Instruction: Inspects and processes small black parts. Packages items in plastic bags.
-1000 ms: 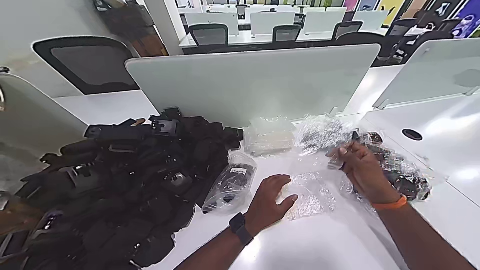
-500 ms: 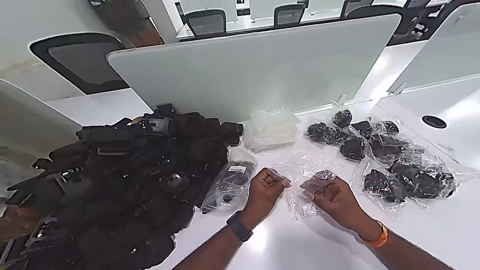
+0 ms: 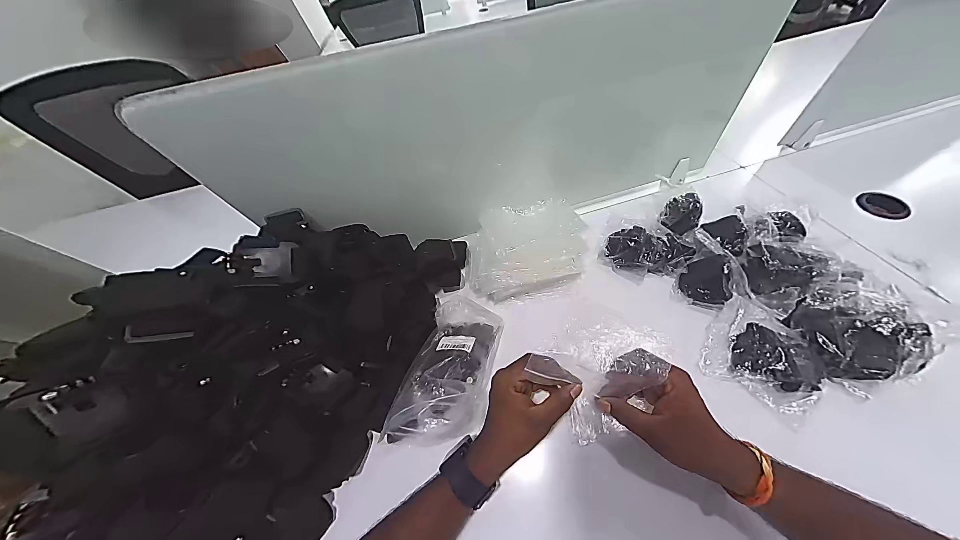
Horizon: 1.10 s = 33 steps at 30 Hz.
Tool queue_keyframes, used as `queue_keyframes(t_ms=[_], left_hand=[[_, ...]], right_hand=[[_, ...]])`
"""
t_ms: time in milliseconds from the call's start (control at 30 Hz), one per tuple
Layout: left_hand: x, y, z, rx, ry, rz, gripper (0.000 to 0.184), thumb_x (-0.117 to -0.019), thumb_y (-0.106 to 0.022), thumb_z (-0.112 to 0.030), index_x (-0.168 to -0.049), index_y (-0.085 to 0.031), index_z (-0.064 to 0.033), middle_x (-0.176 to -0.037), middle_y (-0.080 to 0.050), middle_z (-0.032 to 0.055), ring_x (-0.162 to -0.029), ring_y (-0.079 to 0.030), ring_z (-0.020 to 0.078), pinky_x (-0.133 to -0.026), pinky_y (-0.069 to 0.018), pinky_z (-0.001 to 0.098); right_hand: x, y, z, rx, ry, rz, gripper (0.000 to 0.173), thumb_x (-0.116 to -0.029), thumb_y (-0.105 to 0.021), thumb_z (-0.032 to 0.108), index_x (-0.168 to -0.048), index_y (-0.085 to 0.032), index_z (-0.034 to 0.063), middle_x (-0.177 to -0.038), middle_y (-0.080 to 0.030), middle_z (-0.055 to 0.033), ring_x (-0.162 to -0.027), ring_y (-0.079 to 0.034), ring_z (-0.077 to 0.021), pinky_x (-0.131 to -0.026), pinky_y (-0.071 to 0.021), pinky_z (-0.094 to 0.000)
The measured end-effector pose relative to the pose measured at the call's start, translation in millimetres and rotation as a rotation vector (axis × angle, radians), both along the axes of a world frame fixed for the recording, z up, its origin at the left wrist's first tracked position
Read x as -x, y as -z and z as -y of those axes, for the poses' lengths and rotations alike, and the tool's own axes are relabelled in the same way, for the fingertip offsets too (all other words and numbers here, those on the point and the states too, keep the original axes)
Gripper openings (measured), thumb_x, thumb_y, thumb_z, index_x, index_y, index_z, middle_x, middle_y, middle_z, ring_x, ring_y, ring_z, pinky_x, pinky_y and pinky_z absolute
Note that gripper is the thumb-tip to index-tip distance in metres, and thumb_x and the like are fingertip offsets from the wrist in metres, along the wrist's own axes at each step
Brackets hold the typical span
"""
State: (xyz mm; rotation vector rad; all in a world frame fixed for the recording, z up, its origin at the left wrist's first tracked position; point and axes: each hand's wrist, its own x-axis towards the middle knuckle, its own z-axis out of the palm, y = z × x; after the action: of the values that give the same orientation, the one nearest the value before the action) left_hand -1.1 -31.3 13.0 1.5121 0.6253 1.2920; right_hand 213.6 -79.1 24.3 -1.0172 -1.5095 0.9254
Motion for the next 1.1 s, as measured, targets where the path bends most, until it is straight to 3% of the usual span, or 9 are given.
queue_keyframes(t_ms=[200, 367, 500, 600, 667, 767, 933, 1000, 1100], left_hand=[[3.7, 1.6, -2.1, 0.003, 0.069, 0.053, 0.007, -0.0963, -0.069, -0.006, -0.101, -0.074, -0.0064, -0.095, -0.077, -0.0008, -0.083, -0.073, 0.0072, -0.078, -0.0622, 0.0264], [8.2, 7.1, -7.3, 0.054, 0.097, 0.104, 0.03, -0.1094, -0.048, -0.021, -0.101, -0.074, -0.0077, -0.101, -0.078, 0.0042, -0.085, -0.073, 0.0113, -0.077, -0.062, 0.0303], [7.9, 5.5, -5.5, 0.135, 0.079, 0.132, 0.031, -0.1102, -0.046, -0.026, -0.092, -0.067, -0.0145, -0.085, -0.072, -0.0057, -0.074, -0.066, 0.0026, -0.068, -0.0557, 0.0215], [7.6, 3.2, -5.1, 0.141, 0.113, 0.077, 0.03, -0.1102, -0.046, -0.025, -0.086, -0.062, -0.0182, -0.075, -0.064, -0.0127, -0.066, -0.058, -0.0043, -0.061, -0.0494, 0.0154], [7.2, 3.0, -5.2, 0.137, 0.132, 0.034, 0.031, -0.1092, -0.047, -0.021, -0.081, -0.06, -0.0164, -0.069, -0.06, -0.0119, -0.061, -0.056, -0.0034, -0.057, -0.0476, 0.0163], [5.8, 1.4, -5.3, 0.16, 0.093, -0.036, 0.033, -0.105, -0.048, -0.011, -0.073, -0.056, -0.0137, -0.06, -0.053, -0.01, -0.053, -0.052, -0.001, -0.052, -0.0457, 0.0184], [3.3, 0.0, -6.4, 0.237, -0.003, -0.04, 0.022, -0.105, -0.054, -0.01, -0.088, -0.065, -0.0017, -0.068, -0.067, 0.0006, -0.054, -0.062, 0.0082, -0.053, -0.0556, 0.025], [3.2, 1.6, -8.3, 0.188, -0.11, -0.054, 0.018, -0.1051, -0.051, -0.007, -0.107, -0.065, 0.0039, -0.087, -0.071, 0.0049, -0.065, -0.065, 0.0097, -0.057, -0.056, 0.0248], [3.0, 4.7, -12.7, 0.094, -0.238, -0.093, 0.026, -0.1019, -0.05, -0.001, -0.124, -0.058, 0.0084, -0.109, -0.07, 0.0116, -0.095, -0.07, 0.0159, -0.079, -0.0597, 0.0297]], right_hand=[[-1.1, -1.5, 2.3, -0.011, -0.042, -0.063, 0.024, -0.0864, -0.077, 0.003, -0.107, -0.066, 0.0075, -0.092, -0.075, 0.0049, -0.081, -0.072, -0.0064, -0.075, -0.0631, -0.024], [-3.0, 0.9, 2.2, -0.044, -0.134, -0.03, 0.026, -0.0917, -0.075, 0.009, -0.115, -0.066, 0.009, -0.099, -0.075, 0.0046, -0.085, -0.072, -0.0069, -0.078, -0.064, -0.0253], [-29.2, -17.0, -6.0, 0.166, -0.3, -0.275, 0.061, -0.0944, -0.07, 0.047, -0.142, -0.05, 0.0132, -0.125, -0.071, -0.0029, -0.11, -0.071, -0.0196, -0.092, -0.0619, -0.038], [-44.0, -34.7, -19.3, 0.233, -0.348, -0.245, 0.09, -0.095, -0.052, 0.068, -0.156, -0.025, 0.0084, -0.143, -0.056, -0.002, -0.126, -0.059, -0.0134, -0.103, -0.0536, -0.033], [-46.9, -37.0, -22.5, 0.253, -0.344, -0.192, 0.094, -0.0935, -0.062, 0.062, -0.159, -0.02, 0.0096, -0.142, -0.057, -0.0079, -0.121, -0.063, -0.0189, -0.094, -0.0594, -0.0353], [-45.4, -40.7, -22.7, 0.24, -0.312, -0.128, 0.095, -0.0893, -0.075, 0.012, -0.16, -0.012, 0.0187, -0.136, -0.062, -0.0069, -0.104, -0.072, -0.0202, -0.08, -0.0651, -0.0337], [-56.1, -35.9, -28.0, 0.091, -0.143, 0.076, 0.067, -0.0887, -0.067, -0.001, -0.146, -0.037, 0.0163, -0.131, -0.063, 0.0003, -0.074, -0.067, -0.0083, -0.064, -0.0597, -0.0241], [-64.1, -36.9, -29.9, 0.064, -0.054, 0.135, 0.046, -0.0909, -0.066, 0.003, -0.135, -0.057, 0.0114, -0.125, -0.067, 0.0004, -0.068, -0.062, -0.0041, -0.06, -0.0558, -0.0215], [-69.2, -44.9, -30.3, 0.085, 0.096, 0.162, 0.038, -0.0907, -0.065, 0.005, -0.129, -0.066, 0.0099, -0.103, -0.071, -0.0012, -0.065, -0.063, -0.0064, -0.06, -0.057, -0.0227]])
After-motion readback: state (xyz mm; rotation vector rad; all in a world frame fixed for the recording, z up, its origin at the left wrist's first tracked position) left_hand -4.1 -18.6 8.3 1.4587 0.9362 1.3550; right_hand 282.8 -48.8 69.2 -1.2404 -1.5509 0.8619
